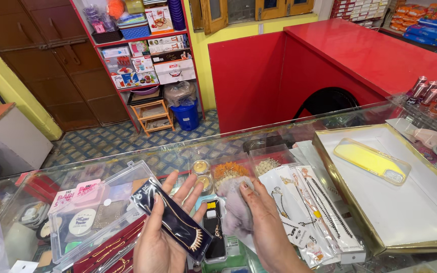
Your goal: The person wipes and cleans various items of jewelry and cosmetic products, including necklaces and earring cards, using a cloth while standing behind a glass display counter.
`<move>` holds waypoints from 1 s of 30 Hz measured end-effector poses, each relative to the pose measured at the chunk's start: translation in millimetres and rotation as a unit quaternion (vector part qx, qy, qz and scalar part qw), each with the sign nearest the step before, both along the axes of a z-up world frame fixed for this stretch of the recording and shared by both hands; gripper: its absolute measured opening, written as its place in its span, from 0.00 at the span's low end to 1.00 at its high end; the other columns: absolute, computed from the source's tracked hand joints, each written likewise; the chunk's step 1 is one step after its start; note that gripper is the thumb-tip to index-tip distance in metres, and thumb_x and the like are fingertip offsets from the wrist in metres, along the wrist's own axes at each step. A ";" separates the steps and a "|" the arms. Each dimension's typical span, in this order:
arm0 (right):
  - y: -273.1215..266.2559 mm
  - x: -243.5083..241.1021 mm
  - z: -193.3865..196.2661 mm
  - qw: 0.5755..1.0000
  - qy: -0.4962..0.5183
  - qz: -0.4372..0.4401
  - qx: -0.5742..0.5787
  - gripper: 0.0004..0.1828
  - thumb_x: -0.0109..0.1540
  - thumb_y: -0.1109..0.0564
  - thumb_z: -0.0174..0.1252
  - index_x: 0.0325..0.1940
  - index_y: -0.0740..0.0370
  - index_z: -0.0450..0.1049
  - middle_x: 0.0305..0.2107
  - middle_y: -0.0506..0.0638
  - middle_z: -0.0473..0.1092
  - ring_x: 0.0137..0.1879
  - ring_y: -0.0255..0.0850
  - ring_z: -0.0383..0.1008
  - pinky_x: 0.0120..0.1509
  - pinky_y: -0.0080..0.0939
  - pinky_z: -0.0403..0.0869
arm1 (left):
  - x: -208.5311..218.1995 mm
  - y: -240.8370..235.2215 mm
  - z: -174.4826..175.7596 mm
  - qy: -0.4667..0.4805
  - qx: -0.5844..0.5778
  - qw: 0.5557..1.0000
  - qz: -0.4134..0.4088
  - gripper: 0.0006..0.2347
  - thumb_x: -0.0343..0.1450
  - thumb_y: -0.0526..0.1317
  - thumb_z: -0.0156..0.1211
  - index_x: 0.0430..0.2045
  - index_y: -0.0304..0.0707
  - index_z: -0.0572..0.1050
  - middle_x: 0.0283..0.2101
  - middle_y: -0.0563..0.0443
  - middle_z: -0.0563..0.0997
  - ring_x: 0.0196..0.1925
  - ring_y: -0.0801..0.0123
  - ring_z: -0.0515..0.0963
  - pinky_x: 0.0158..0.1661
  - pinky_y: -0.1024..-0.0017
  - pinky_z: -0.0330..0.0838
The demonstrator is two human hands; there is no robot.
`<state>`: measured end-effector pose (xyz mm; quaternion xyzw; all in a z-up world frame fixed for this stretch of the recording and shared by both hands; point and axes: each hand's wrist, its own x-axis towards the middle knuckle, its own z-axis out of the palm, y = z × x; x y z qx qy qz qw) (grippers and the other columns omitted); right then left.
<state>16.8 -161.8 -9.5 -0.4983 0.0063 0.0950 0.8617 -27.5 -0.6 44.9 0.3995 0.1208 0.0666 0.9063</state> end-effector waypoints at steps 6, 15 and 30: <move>24.3 -17.2 7.8 0.972 -0.220 -0.014 -0.085 0.27 0.65 0.54 0.57 0.67 0.51 0.57 0.61 0.58 0.59 0.68 0.49 0.66 0.70 0.45 0.67 | 0.9 6.8 -33.6 0.003 -0.043 0.998 -0.052 0.28 0.74 0.56 0.35 0.69 0.45 0.62 0.65 0.39 0.74 0.68 0.53 0.71 0.62 0.53 0.66; 38.4 -26.8 -1.0 0.783 -0.475 0.012 -0.401 0.20 0.59 0.52 0.67 0.52 0.58 0.74 0.56 0.60 0.60 0.71 0.63 0.56 0.73 0.63 0.53 | 7.3 27.2 -78.7 -0.038 -0.152 0.973 -0.171 0.33 0.76 0.59 0.37 0.69 0.29 0.61 0.67 0.36 0.71 0.65 0.50 0.71 0.61 0.52 0.66; 18.6 -25.4 -21.3 0.845 -0.380 -0.016 -0.376 0.17 0.49 0.63 0.66 0.41 0.63 0.76 0.42 0.55 0.68 0.55 0.50 0.73 0.63 0.47 0.70 | -2.3 39.2 -22.9 -0.018 -0.007 0.993 -0.118 0.32 0.75 0.58 0.28 0.74 0.44 0.55 0.72 0.33 0.68 0.72 0.47 0.66 0.64 0.49 0.62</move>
